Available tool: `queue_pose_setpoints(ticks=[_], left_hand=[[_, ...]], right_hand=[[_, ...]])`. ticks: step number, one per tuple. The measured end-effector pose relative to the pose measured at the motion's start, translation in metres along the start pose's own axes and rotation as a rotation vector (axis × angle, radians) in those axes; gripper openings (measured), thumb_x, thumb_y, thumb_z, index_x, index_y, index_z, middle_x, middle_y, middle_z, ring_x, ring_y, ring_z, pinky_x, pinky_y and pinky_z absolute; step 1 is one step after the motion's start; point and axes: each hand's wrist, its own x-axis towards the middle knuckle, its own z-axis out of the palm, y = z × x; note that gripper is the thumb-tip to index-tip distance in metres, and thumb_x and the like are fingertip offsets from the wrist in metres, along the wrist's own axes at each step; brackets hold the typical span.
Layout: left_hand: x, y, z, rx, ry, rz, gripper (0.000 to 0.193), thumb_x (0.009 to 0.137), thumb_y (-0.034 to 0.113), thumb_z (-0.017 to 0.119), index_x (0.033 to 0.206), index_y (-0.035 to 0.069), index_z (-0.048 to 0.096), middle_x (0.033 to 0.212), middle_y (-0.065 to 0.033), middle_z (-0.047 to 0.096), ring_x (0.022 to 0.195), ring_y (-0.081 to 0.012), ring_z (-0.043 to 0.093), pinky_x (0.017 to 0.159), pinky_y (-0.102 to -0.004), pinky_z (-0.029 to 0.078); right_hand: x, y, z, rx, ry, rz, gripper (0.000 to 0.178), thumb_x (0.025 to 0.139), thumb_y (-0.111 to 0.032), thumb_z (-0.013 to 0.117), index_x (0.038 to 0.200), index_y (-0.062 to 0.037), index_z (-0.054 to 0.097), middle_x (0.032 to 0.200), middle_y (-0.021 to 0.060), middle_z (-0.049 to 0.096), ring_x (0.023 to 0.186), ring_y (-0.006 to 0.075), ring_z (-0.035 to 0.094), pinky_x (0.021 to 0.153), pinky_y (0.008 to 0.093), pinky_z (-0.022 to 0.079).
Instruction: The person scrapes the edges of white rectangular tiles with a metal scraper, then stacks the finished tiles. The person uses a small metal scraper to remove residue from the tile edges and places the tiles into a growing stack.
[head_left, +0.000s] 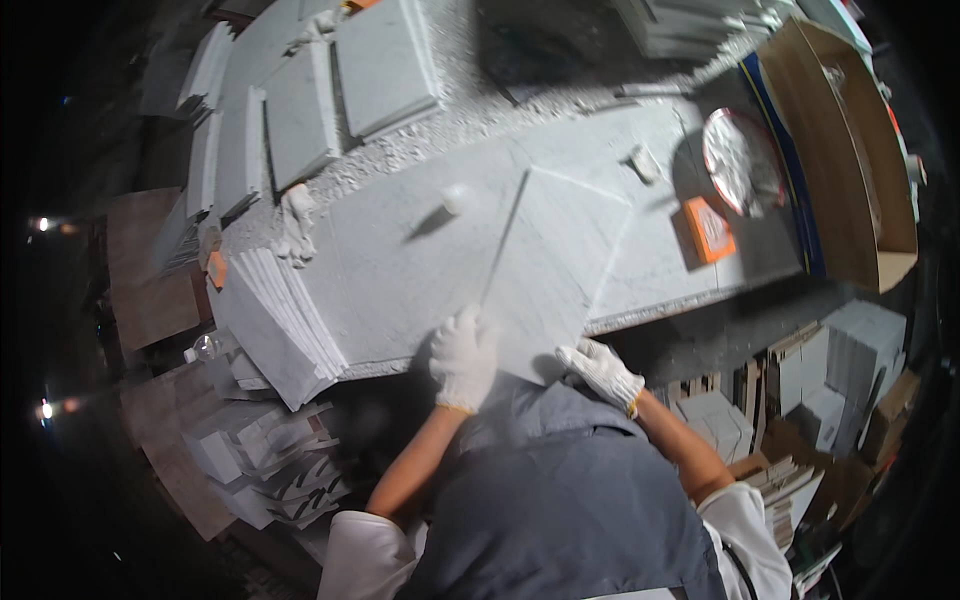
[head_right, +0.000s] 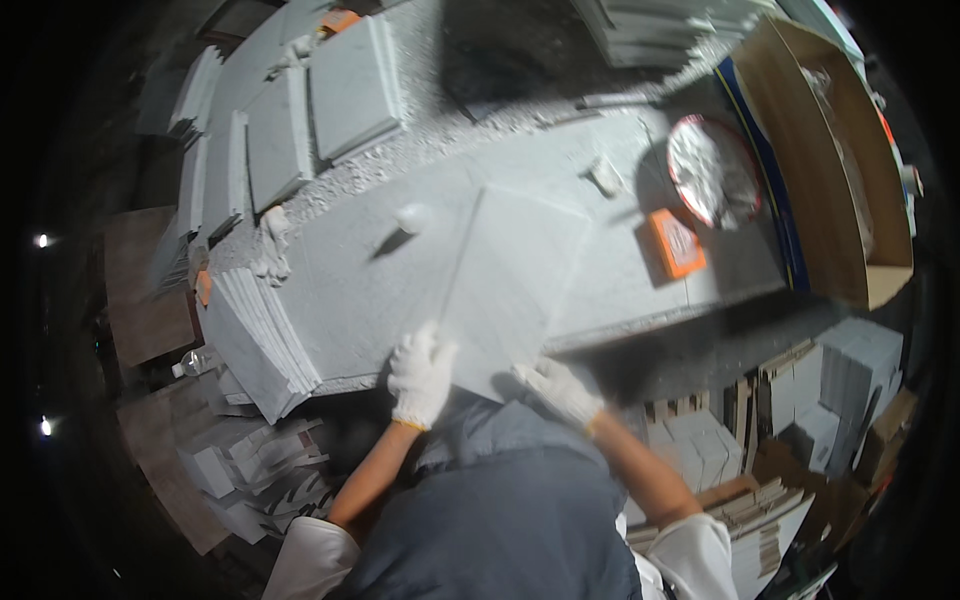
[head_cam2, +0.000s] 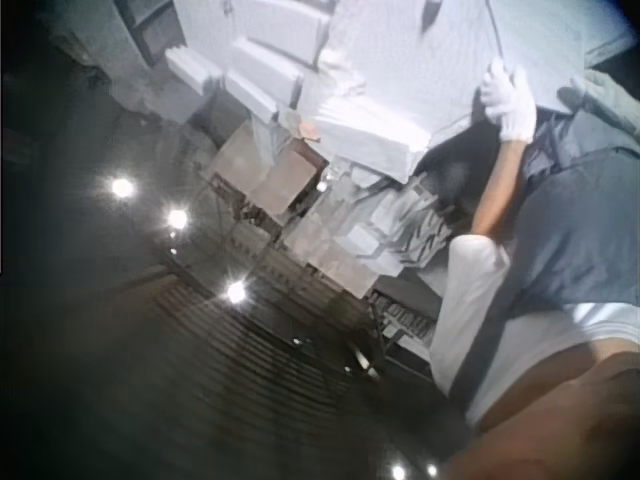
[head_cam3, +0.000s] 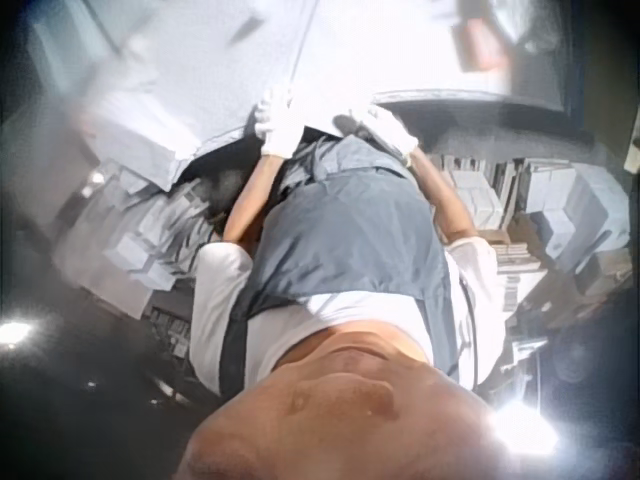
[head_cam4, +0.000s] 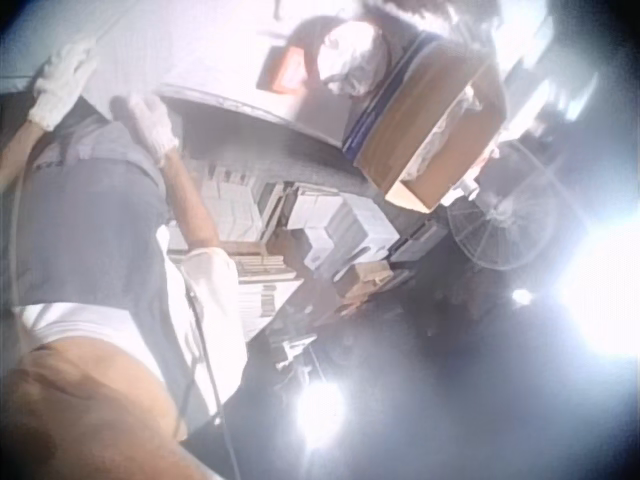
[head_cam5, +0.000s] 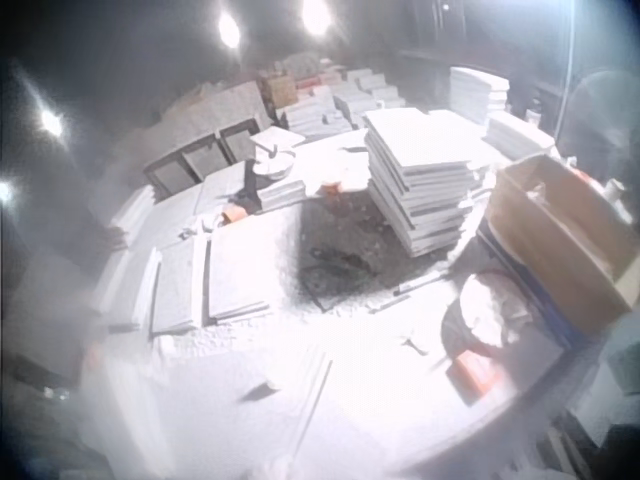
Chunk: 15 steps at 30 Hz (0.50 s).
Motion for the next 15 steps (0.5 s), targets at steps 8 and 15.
queue_pose_setpoints(ticks=[8, 15], left_hand=[[0.009, 0.013, -0.031, -0.455, -0.244, -0.021, 0.051, 0.097, 0.041, 0.067, 0.126, -0.002, 0.068, 0.119, -0.0225, 0.073, 0.111, -0.0347, 0.07, 0.098, -0.0397, 0.052], [0.024, 0.013, -0.042, -0.523, -0.574, 0.168, 0.051, 0.101, 0.046, 0.059, 0.125, 0.001, 0.067, 0.107, -0.0131, 0.072, 0.1, -0.0243, 0.067, 0.093, -0.0363, 0.05]], right_hand=[[0.01, 0.017, 0.022, -0.26, 0.504, -0.421, 0.018, 0.096, -0.021, 0.062, 0.098, -0.004, 0.068, 0.094, 0.0168, 0.07, 0.086, 0.0297, 0.068, 0.073, 0.0404, 0.054], [-0.007, 0.004, -0.004, -0.463, 0.714, -0.522, 0.013, 0.08, -0.005, 0.064, 0.092, -0.0086, 0.067, 0.089, 0.0157, 0.066, 0.083, 0.0392, 0.067, 0.07, 0.0486, 0.054]])
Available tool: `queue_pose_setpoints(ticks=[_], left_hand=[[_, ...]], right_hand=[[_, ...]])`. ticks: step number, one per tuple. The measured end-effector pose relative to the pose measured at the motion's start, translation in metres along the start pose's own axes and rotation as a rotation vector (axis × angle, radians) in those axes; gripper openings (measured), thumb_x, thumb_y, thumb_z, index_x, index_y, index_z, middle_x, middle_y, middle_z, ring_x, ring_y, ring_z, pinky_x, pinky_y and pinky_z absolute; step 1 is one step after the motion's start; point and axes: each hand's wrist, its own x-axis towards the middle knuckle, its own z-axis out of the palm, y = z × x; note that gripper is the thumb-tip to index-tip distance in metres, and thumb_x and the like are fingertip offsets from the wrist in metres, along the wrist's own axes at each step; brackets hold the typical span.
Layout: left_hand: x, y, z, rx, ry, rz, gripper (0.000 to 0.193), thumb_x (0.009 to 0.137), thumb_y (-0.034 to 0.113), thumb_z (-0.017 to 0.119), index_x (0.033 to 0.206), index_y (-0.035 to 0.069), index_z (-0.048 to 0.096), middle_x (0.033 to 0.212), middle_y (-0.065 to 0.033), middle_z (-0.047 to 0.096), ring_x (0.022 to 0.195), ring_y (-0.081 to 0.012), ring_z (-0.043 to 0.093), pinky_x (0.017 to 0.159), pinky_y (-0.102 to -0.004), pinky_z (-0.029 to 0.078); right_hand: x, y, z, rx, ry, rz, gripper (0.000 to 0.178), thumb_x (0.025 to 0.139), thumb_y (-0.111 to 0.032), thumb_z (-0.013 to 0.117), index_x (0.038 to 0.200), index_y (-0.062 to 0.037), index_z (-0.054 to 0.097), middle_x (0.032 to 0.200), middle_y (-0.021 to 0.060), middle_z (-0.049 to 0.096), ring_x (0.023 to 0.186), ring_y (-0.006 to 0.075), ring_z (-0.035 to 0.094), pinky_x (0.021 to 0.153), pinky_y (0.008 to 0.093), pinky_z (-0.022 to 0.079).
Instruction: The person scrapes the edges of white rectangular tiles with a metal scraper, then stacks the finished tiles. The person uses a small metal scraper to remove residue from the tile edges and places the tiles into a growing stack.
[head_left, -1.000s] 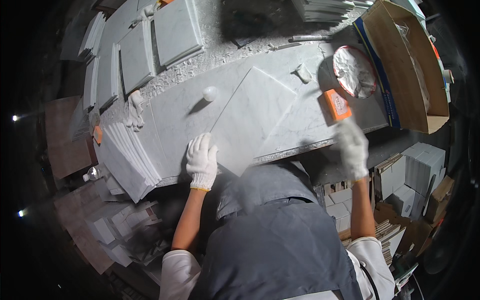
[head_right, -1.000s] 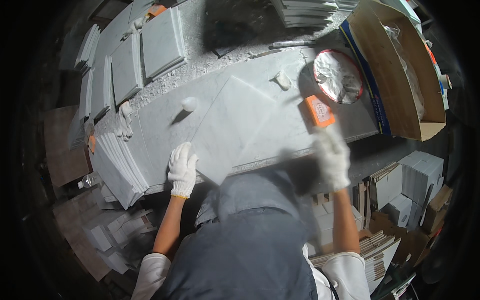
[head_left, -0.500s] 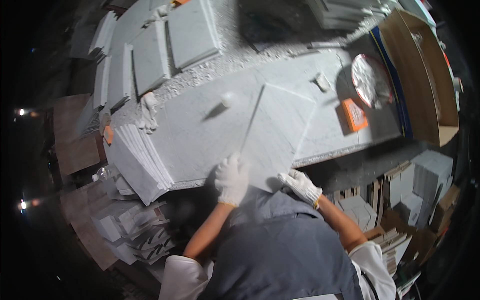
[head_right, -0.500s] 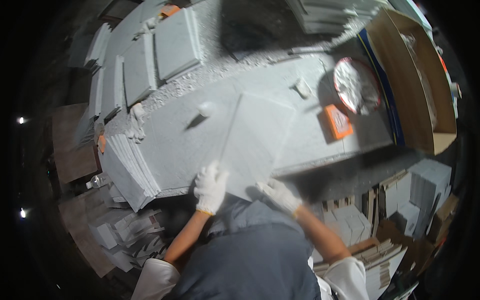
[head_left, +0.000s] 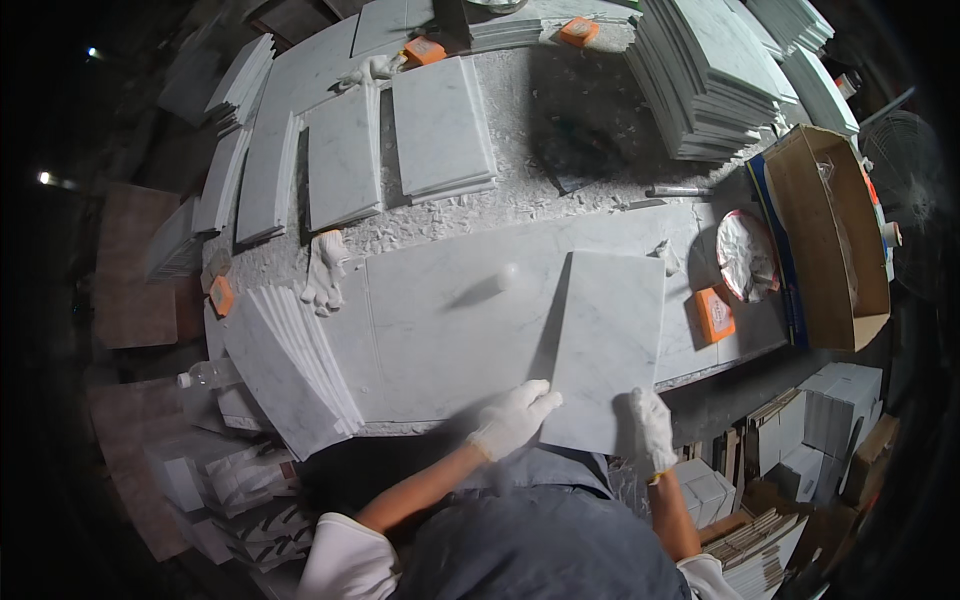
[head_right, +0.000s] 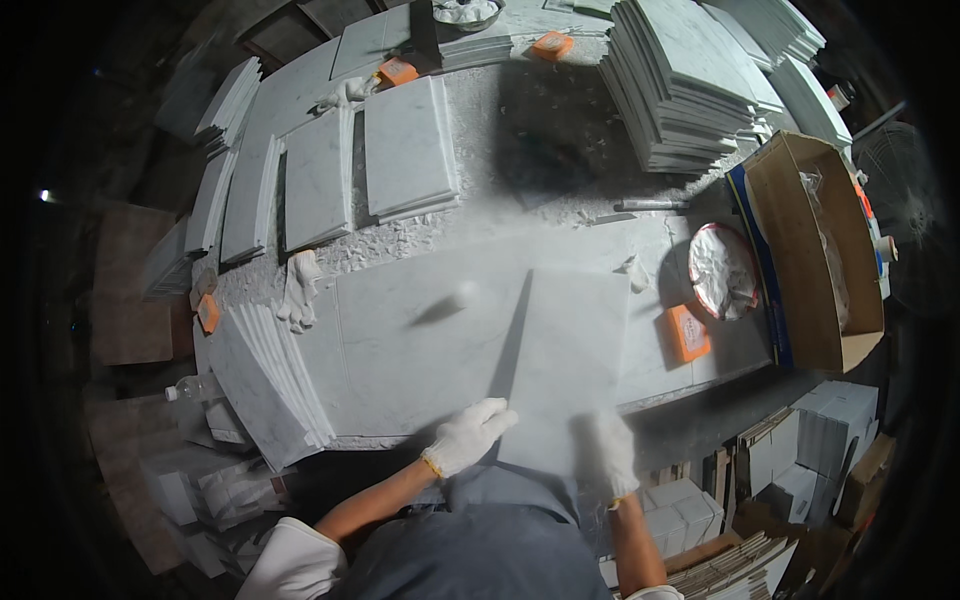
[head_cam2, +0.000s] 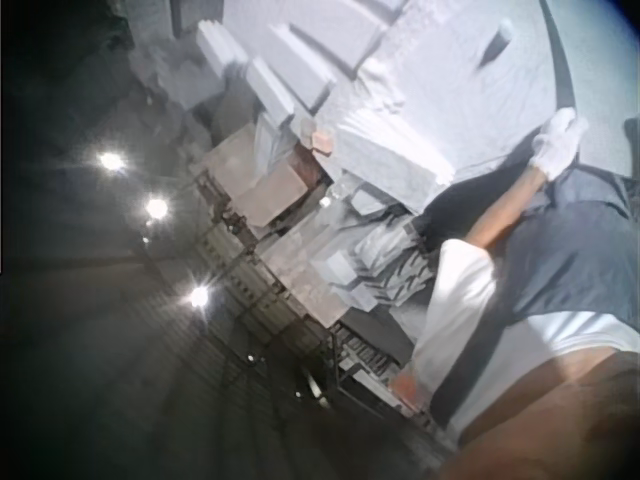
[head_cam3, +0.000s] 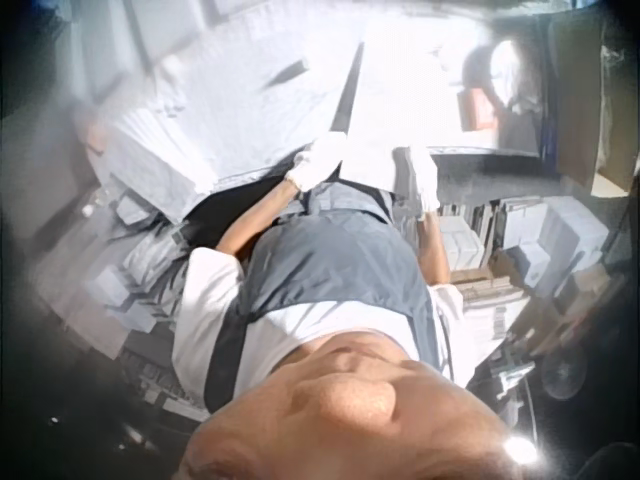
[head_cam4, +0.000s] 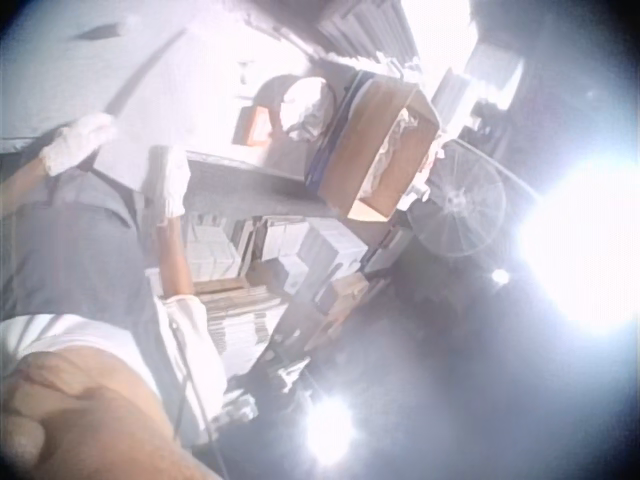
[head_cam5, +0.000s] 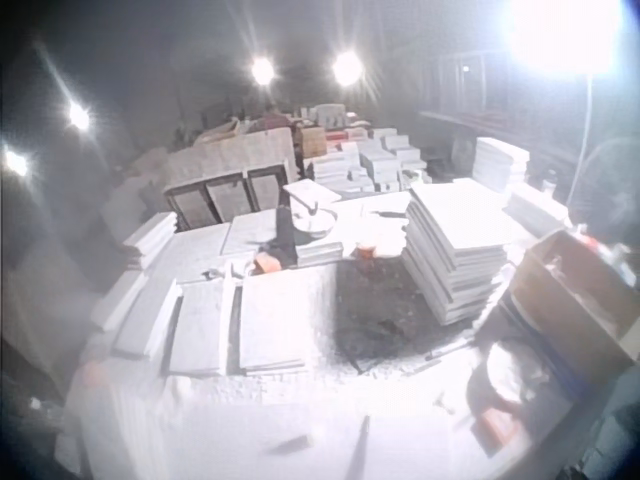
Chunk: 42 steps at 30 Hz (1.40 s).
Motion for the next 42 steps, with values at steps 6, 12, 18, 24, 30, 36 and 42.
queue_pose_setpoints(ticks=[6, 12, 18, 24, 30, 36, 42], left_hand=[[-0.004, -0.041, -0.048, -0.263, 0.228, 0.312, 0.027, 0.106, 0.02, 0.061, 0.124, 0.002, 0.069, 0.101, -0.0062, 0.073, 0.087, -0.0137, 0.065, 0.082, -0.03, 0.055], [0.034, -0.072, -0.131, 0.356, 0.85, 0.364, 0.036, 0.099, 0.033, 0.064, 0.126, 0.009, 0.067, 0.117, -0.019, 0.068, 0.11, -0.0391, 0.064, 0.097, -0.0496, 0.05], [0.096, -0.082, -0.165, 0.663, 1.078, 0.201, 0.046, 0.095, 0.038, 0.068, 0.134, 0.015, 0.063, 0.138, -0.0111, 0.057, 0.132, -0.0329, 0.05, 0.111, -0.0493, 0.04], [0.13, -0.087, -0.155, 0.8, 1.148, -0.01, 0.043, 0.099, 0.039, 0.06, 0.136, 0.018, 0.064, 0.148, -0.0038, 0.054, 0.142, -0.0272, 0.043, 0.12, -0.0477, 0.03], [0.126, -0.088, -0.156, 0.761, 1.155, 0.027, 0.041, 0.097, 0.035, 0.061, 0.133, 0.015, 0.065, 0.142, -0.0046, 0.057, 0.141, -0.0287, 0.045, 0.122, -0.05, 0.029], [0.122, -0.084, -0.157, 0.726, 1.17, 0.01, 0.04, 0.098, 0.033, 0.06, 0.132, 0.015, 0.066, 0.142, -0.0062, 0.059, 0.141, -0.0291, 0.045, 0.122, -0.0482, 0.028], [0.121, -0.079, -0.157, 0.735, 1.155, -0.009, 0.038, 0.097, 0.032, 0.061, 0.13, 0.014, 0.067, 0.142, -0.007, 0.058, 0.139, -0.03, 0.046, 0.122, -0.0493, 0.028]], right_hand=[[0.009, -0.05, -0.029, -0.219, 0.218, -0.482, 0.012, 0.078, -0.001, 0.063, 0.091, -0.0027, 0.065, 0.081, 0.014, 0.059, 0.076, 0.0379, 0.059, 0.066, 0.0465, 0.049], [0.068, -0.06, -0.045, -0.003, 0.305, -0.414, 0.014, 0.091, -0.004, 0.061, 0.104, 0.0019, 0.064, 0.099, 0.0154, 0.066, 0.09, 0.036, 0.063, 0.079, 0.0421, 0.05], [0.165, -0.064, -0.025, 0.523, 0.246, -0.128, 0.032, 0.109, -0.03, 0.053, 0.117, -0.0021, 0.069, 0.109, 0.0046, 0.067, 0.101, 0.0134, 0.06, 0.088, 0.0317, 0.05], [0.289, -0.094, -0.008, 0.594, -0.094, 0.018, 0.03, 0.105, -0.022, 0.057, 0.127, -0.0025, 0.066, 0.123, 0.0068, 0.069, 0.111, 0.019, 0.065, 0.093, 0.0353, 0.051], [0.379, -0.164, 0.022, 0.565, -0.265, 0.076, 0.042, 0.106, -0.044, 0.06, 0.117, -0.0052, 0.072, 0.095, -0.0024, 0.068, 0.076, 0.0075, 0.058, 0.067, 0.0261, 0.05], [0.447, -0.18, 0.055, 0.552, -0.303, 0.013, 0.054, 0.104, -0.048, 0.062, 0.129, -0.0015, 0.071, 0.118, 0.0019, 0.072, 0.105, 0.0105, 0.062, 0.095, 0.0268, 0.048], [0.489, -0.155, 0.064, 0.591, -0.221, 0.026, 0.05, 0.104, -0.045, 0.064, 0.129, -0.0018, 0.07, 0.12, 0.0017, 0.072, 0.104, 0.0086, 0.064, 0.09, 0.0232, 0.049]])
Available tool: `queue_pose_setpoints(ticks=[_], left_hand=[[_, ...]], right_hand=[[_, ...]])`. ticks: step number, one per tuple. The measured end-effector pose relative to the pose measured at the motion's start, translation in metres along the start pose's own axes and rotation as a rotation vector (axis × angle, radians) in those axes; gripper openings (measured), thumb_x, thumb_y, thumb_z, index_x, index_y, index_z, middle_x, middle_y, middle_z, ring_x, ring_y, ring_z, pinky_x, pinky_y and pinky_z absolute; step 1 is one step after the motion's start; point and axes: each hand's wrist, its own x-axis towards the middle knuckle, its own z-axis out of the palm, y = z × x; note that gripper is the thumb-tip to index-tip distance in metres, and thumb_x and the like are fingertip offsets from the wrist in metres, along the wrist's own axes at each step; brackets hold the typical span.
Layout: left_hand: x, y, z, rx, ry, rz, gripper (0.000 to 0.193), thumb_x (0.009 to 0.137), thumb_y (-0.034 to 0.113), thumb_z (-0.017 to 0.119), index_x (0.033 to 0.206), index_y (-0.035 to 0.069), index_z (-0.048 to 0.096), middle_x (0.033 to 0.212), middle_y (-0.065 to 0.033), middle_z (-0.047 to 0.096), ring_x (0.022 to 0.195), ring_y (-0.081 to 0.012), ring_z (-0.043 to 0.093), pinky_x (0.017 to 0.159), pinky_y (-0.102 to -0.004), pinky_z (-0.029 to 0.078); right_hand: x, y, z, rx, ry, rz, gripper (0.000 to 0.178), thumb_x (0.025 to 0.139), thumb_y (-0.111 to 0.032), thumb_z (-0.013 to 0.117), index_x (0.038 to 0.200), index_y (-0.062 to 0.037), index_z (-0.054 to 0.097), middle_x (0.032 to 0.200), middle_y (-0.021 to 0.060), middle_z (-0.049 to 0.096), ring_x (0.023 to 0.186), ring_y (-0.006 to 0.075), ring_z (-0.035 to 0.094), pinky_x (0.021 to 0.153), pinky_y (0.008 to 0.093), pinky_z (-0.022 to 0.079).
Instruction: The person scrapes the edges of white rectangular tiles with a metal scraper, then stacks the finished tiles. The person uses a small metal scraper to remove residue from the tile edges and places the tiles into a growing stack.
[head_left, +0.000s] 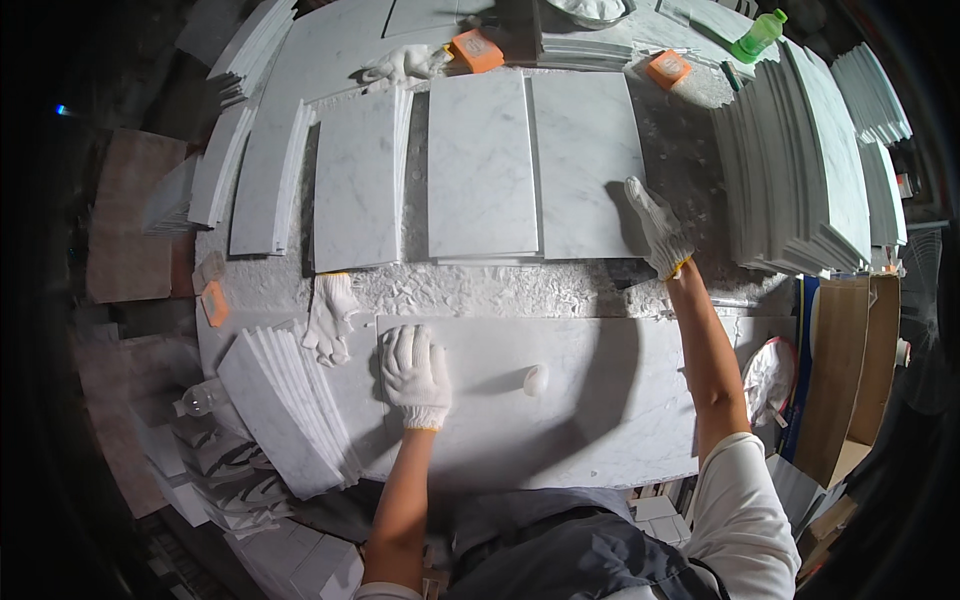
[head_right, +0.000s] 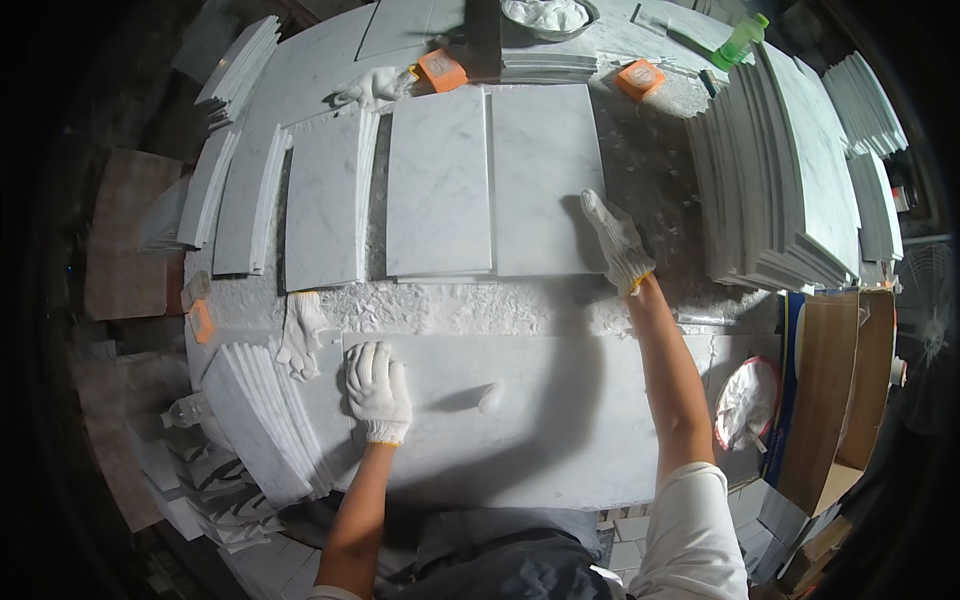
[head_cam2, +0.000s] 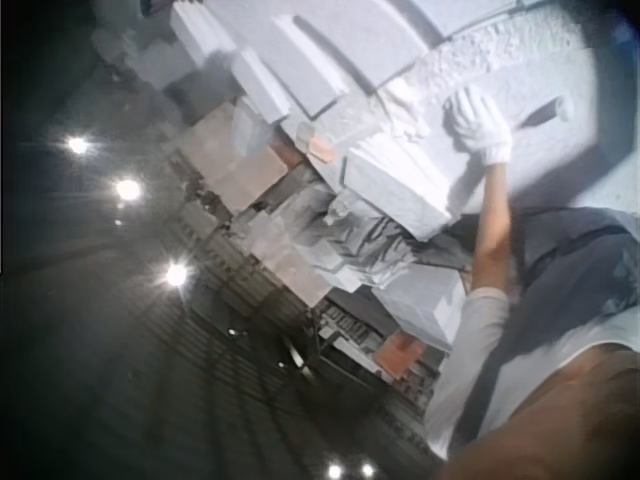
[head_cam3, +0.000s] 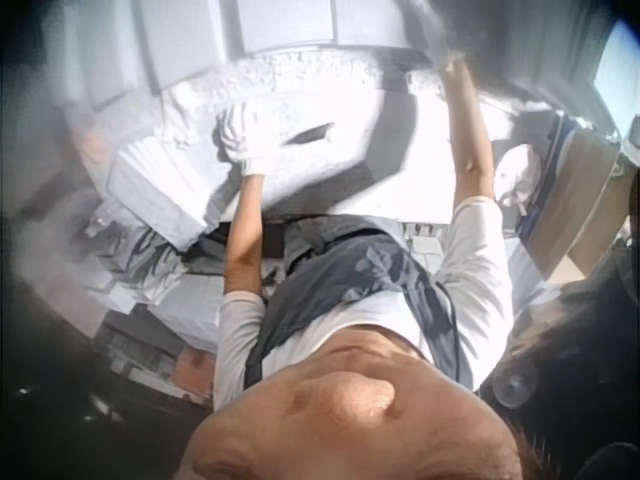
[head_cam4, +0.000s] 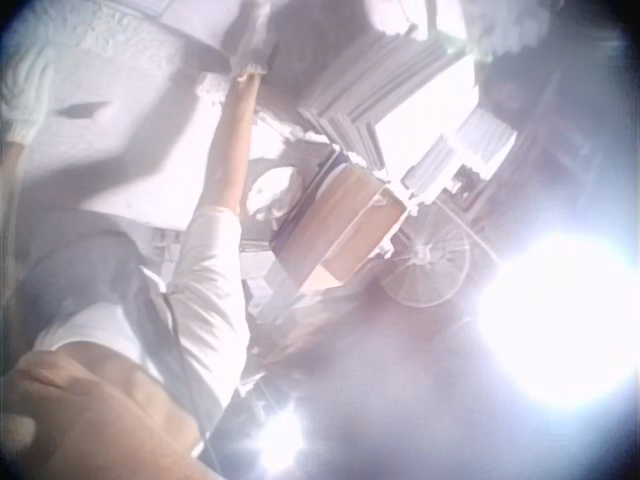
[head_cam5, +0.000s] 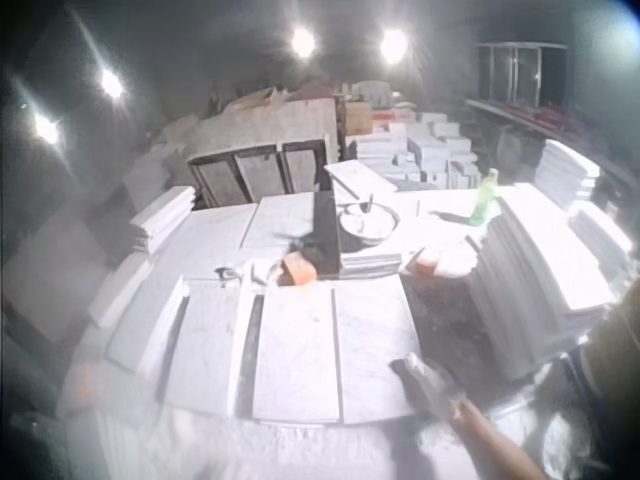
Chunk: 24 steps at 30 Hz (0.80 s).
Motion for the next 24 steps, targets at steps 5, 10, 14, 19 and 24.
queue_pose_setpoints(ticks=[5, 10, 14, 19, 24], left_hand=[[0.001, 0.002, 0.0, 0.026, 0.021, 0.019, 0.038, 0.097, 0.031, 0.06, 0.13, 0.014, 0.067, 0.142, -0.0073, 0.058, 0.139, -0.0306, 0.046, 0.122, -0.0504, 0.028], [0.0, 0.001, 0.002, 0.026, 0.009, 0.018, 0.038, 0.097, 0.031, 0.06, 0.13, 0.013, 0.067, 0.141, -0.0077, 0.059, 0.139, -0.0307, 0.047, 0.122, -0.0507, 0.028], [0.001, 0.0, 0.001, 0.034, 0.03, 0.035, 0.039, 0.097, 0.032, 0.06, 0.131, 0.013, 0.067, 0.141, -0.0075, 0.059, 0.139, -0.0305, 0.047, 0.122, -0.0502, 0.029], [0.0, 0.001, 0.001, 0.011, 0.013, 0.028, 0.039, 0.099, 0.033, 0.059, 0.132, 0.013, 0.066, 0.141, -0.0074, 0.059, 0.139, -0.0302, 0.046, 0.121, -0.0496, 0.03], [-0.001, -0.002, 0.001, -0.016, 0.096, 0.069, 0.034, 0.095, 0.026, 0.064, 0.126, 0.012, 0.068, 0.138, -0.0069, 0.06, 0.132, -0.0307, 0.052, 0.116, -0.0495, 0.037]], right_hand=[[0.008, -0.004, 0.001, -0.043, -0.04, 0.08, 0.049, 0.104, -0.043, 0.065, 0.129, -0.0018, 0.071, 0.105, -0.0023, 0.071, 0.085, 0.0044, 0.061, 0.072, 0.0223, 0.049], [0.007, -0.011, -0.003, -0.132, -0.164, 0.251, 0.069, 0.096, -0.058, 0.068, 0.142, -0.0073, 0.061, 0.131, 0.0068, 0.062, 0.125, 0.0204, 0.055, 0.101, 0.0411, 0.047], [0.013, -0.002, -0.001, -0.169, -0.019, 0.219, 0.053, 0.099, -0.049, 0.068, 0.132, -0.0078, 0.069, 0.104, -0.0004, 0.065, 0.087, 0.0101, 0.054, 0.071, 0.0306, 0.044], [0.017, 0.0, 0.006, -0.134, -0.023, 0.185, 0.044, 0.103, -0.041, 0.066, 0.128, -0.0063, 0.072, 0.089, -0.005, 0.068, 0.069, 0.003, 0.058, 0.057, 0.0235, 0.047], [-0.011, -0.024, 0.015, -0.062, -0.11, 0.018, 0.041, 0.106, -0.036, 0.063, 0.133, -0.0058, 0.07, 0.099, -0.0021, 0.072, 0.078, 0.006, 0.062, 0.065, 0.0233, 0.05]])
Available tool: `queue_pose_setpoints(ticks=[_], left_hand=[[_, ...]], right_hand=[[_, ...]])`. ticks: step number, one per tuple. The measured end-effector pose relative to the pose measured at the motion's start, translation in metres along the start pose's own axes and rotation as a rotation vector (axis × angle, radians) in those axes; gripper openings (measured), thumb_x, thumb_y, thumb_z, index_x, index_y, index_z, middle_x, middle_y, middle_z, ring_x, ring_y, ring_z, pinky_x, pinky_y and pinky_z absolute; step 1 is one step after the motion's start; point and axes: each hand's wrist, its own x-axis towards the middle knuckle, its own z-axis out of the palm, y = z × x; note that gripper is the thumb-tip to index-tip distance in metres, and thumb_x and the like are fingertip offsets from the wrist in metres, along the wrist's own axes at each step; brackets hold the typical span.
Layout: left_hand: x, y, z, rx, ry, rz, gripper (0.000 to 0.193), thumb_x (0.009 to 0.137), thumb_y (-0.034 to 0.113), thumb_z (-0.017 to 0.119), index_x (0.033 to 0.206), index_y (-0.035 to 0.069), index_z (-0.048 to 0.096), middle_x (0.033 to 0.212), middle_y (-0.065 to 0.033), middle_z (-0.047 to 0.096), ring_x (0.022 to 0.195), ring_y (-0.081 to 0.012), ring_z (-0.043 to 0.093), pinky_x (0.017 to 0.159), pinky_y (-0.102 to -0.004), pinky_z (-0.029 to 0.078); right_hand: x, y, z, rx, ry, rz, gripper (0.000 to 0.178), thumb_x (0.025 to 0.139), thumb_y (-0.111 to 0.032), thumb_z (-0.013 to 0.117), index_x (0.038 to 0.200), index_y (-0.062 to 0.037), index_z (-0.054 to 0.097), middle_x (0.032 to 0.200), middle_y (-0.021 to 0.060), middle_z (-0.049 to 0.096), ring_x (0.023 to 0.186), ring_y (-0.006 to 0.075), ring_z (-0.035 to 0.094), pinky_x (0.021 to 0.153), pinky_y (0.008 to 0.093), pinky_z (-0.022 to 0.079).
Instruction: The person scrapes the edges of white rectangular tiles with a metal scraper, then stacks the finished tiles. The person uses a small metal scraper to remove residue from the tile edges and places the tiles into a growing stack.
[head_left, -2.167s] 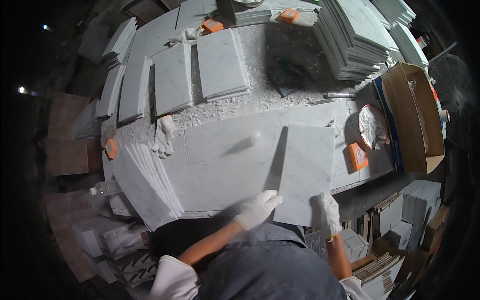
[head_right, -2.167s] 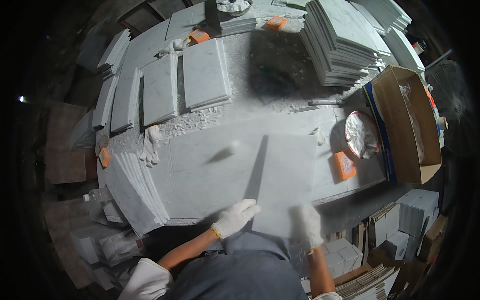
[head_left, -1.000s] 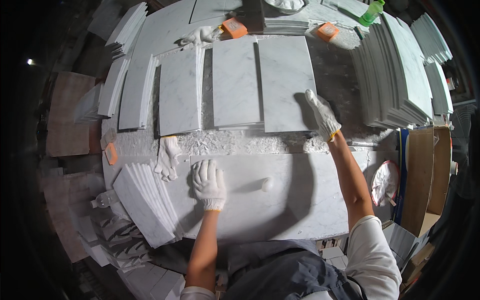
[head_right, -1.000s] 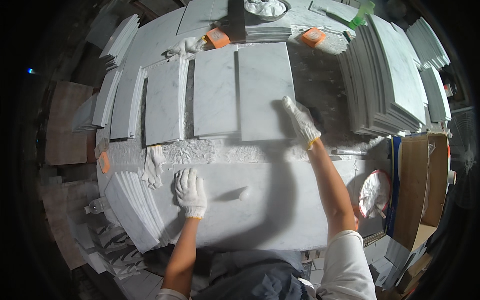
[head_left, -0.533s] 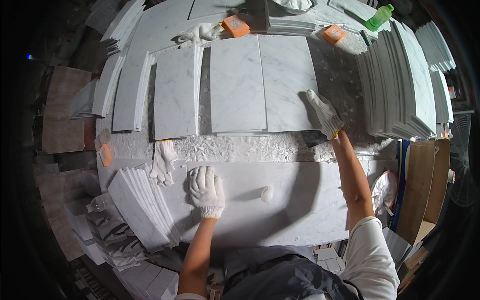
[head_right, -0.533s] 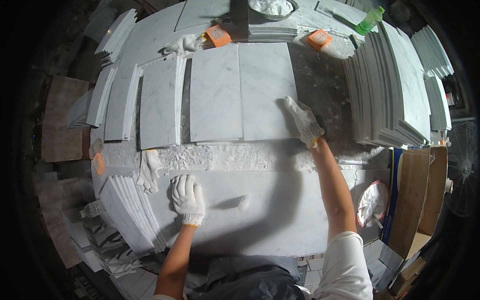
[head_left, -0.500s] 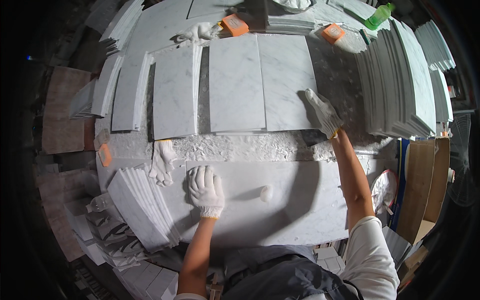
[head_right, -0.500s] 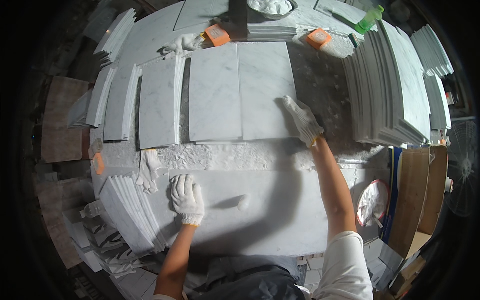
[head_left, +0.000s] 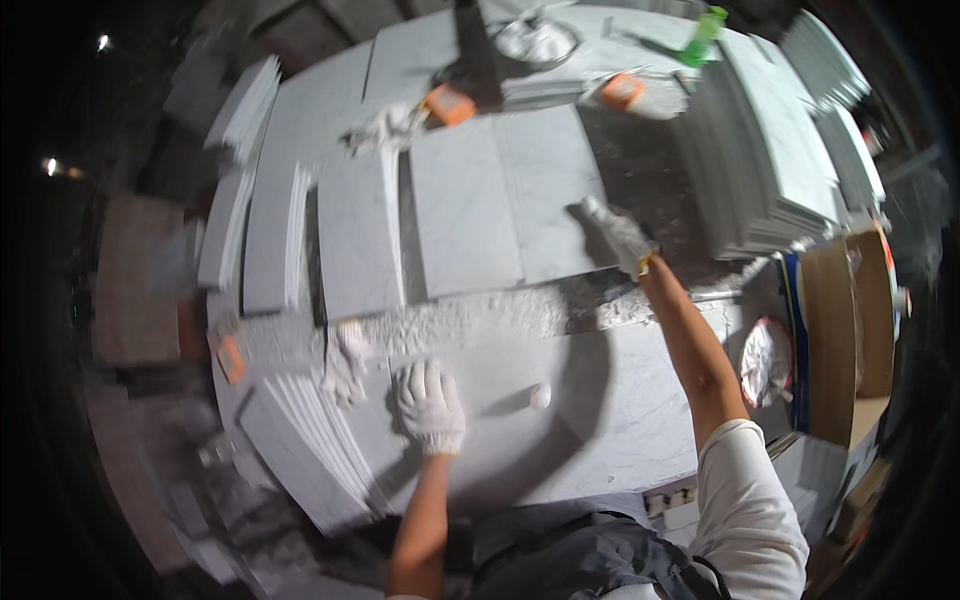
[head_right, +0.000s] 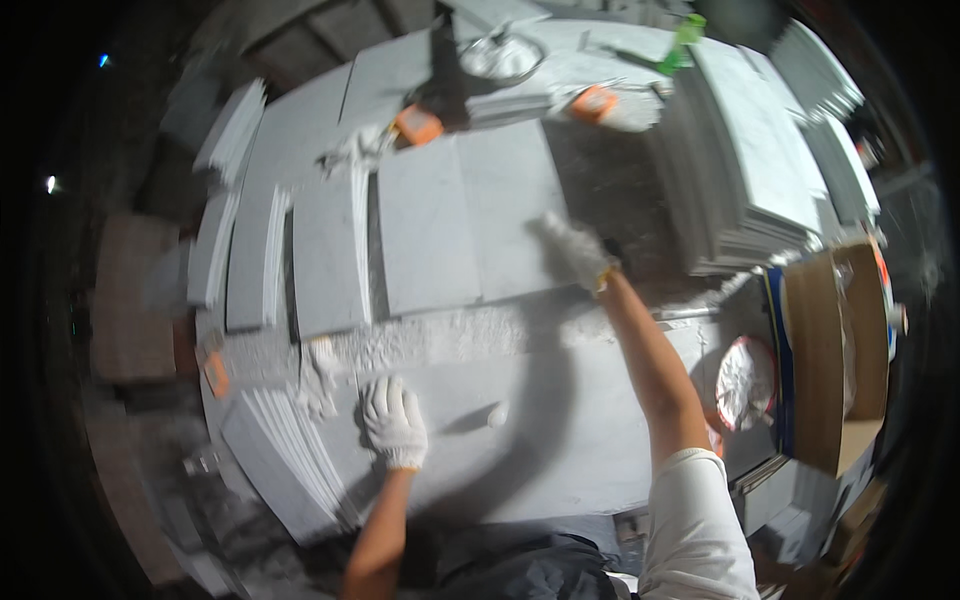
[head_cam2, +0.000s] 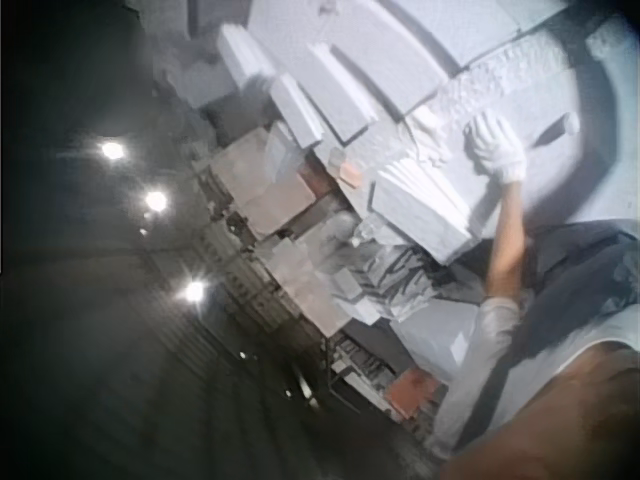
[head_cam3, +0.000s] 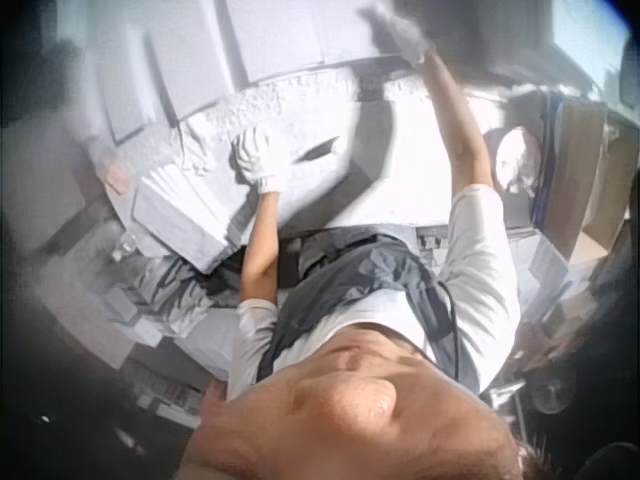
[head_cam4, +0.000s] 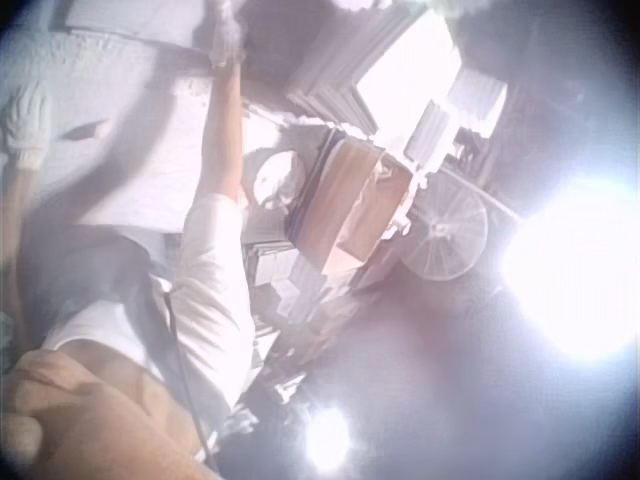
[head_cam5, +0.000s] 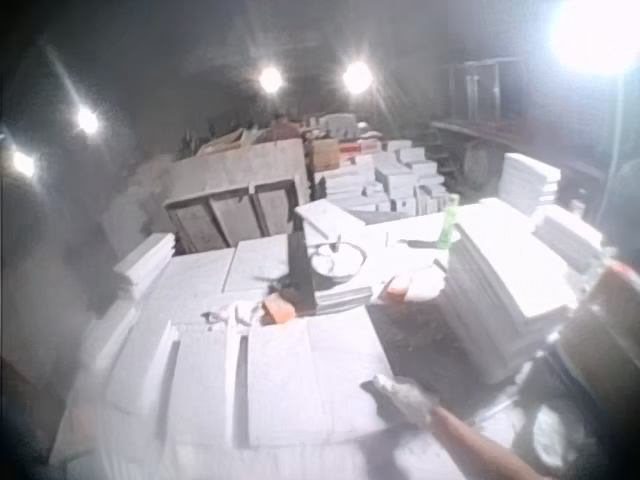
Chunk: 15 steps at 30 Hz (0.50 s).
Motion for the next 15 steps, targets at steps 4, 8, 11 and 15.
queue_pose_setpoints(ticks=[4, 8, 11, 15], left_hand=[[0.005, 0.0, 0.001, -0.013, 0.031, 0.092, 0.032, 0.095, 0.024, 0.065, 0.124, 0.012, 0.066, 0.138, -0.0063, 0.059, 0.129, -0.0313, 0.054, 0.114, -0.0491, 0.04], [0.0, 0.004, -0.002, 0.029, -0.049, 0.001, 0.036, 0.099, 0.03, 0.061, 0.132, 0.013, 0.063, 0.142, -0.0052, 0.057, 0.136, -0.0296, 0.049, 0.114, -0.0489, 0.039], [-0.005, 0.002, 0.001, 0.049, -0.066, -0.052, 0.041, 0.101, 0.034, 0.06, 0.137, 0.015, 0.06, 0.144, -0.0046, 0.056, 0.14, -0.0284, 0.045, 0.116, -0.0481, 0.037], [-0.007, -0.007, 0.007, -0.051, 0.052, 0.073, 0.038, 0.1, 0.033, 0.062, 0.131, 0.011, 0.064, 0.139, -0.0094, 0.059, 0.136, -0.0304, 0.049, 0.115, -0.0461, 0.039]], right_hand=[[-0.041, -0.032, 0.004, -0.286, 0.115, -0.229, 0.039, 0.101, -0.041, 0.068, 0.101, -0.0024, 0.073, 0.085, -0.001, 0.067, 0.083, 0.0081, 0.057, 0.076, 0.0261, 0.051], [-0.137, -0.057, -0.006, -0.139, 0.15, -0.046, 0.047, 0.093, -0.054, 0.074, 0.098, -0.0068, 0.073, 0.082, -0.0036, 0.062, 0.075, 0.0073, 0.053, 0.066, 0.0309, 0.046], [-0.234, -0.06, -0.019, -0.06, 0.187, -0.015, 0.043, 0.098, -0.05, 0.07, 0.099, -0.0079, 0.073, 0.084, -0.0058, 0.061, 0.076, 0.0059, 0.051, 0.067, 0.0289, 0.045], [-0.351, -0.053, -0.071, -0.25, 0.435, 0.045, 0.04, 0.099, -0.046, 0.07, 0.106, -0.0062, 0.071, 0.091, 0.0009, 0.067, 0.081, 0.0143, 0.063, 0.075, 0.0277, 0.052]])
